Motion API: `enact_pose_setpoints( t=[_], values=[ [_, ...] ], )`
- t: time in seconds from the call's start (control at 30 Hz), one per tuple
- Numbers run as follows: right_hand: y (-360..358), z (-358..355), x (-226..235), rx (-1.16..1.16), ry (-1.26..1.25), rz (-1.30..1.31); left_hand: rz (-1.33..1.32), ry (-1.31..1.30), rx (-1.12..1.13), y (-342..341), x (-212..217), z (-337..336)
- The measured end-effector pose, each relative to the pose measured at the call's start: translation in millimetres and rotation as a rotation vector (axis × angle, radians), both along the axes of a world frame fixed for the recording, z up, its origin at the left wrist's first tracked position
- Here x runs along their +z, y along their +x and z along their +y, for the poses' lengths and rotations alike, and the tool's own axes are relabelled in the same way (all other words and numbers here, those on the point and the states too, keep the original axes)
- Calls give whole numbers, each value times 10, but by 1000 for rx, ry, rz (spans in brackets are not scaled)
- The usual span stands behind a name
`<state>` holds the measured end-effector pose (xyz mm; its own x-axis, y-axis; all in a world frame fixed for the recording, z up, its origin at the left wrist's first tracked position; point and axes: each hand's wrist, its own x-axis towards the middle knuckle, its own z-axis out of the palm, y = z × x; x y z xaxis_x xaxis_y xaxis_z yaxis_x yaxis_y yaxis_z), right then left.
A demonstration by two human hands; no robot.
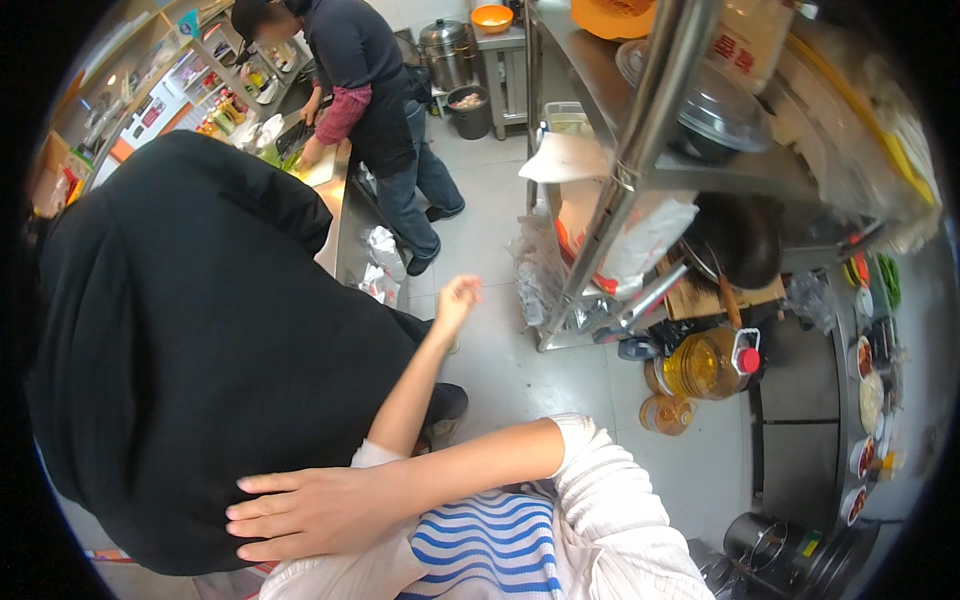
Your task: The person assembles several rice bowls by adding toppings from sealed packets and fresh ingredients. They open packets with scissors, pour contents over rice, and arrange bowls on the counter. A coworker is visible chopping vegetables in the background.
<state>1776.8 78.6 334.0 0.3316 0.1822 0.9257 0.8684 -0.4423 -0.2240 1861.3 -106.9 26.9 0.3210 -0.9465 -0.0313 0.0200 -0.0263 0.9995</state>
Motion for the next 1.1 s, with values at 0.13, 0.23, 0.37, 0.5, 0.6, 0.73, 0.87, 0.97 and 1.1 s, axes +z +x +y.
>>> enact_pose_setpoints(
  t=[0.13, 0.23, 0.37, 0.5, 0.6, 0.73, 0.87, 0.97, 1.1],
  values=[
    [-21, -864, -274, 21, 113, 153, -312, 98, 490, 1110, -122, -940],
    [54, -1666, -506, -92, 95, 462, -794, 371, 765, 1890, -113, -1230],
    [481, -2663, -719, -304, 32, 630, -1095, 768, 909, 2924, -204, -1453],
    [991, -3547, -775, -413, 21, 829, -1199, 930, 973, 3546, -512, -1319],
    [1190, -4040, -845, -423, 276, 929, -1280, 979, 900, 3667, -737, -1133],
    [1280, -4616, -966, -662, 351, 1023, -1392, 1015, 753, 3776, -820, -987],
    [1231, -4837, -1110, -647, 458, 1038, -1514, 924, 594, 3840, -712, -886],
    [1286, -4874, -1216, -676, 420, 1114, -1554, 761, 684, 3971, -431, -953],
    [1474, -4984, -1408, -626, 410, 1171, -1509, 700, 750, 4200, 114, -1149]
  ],
)
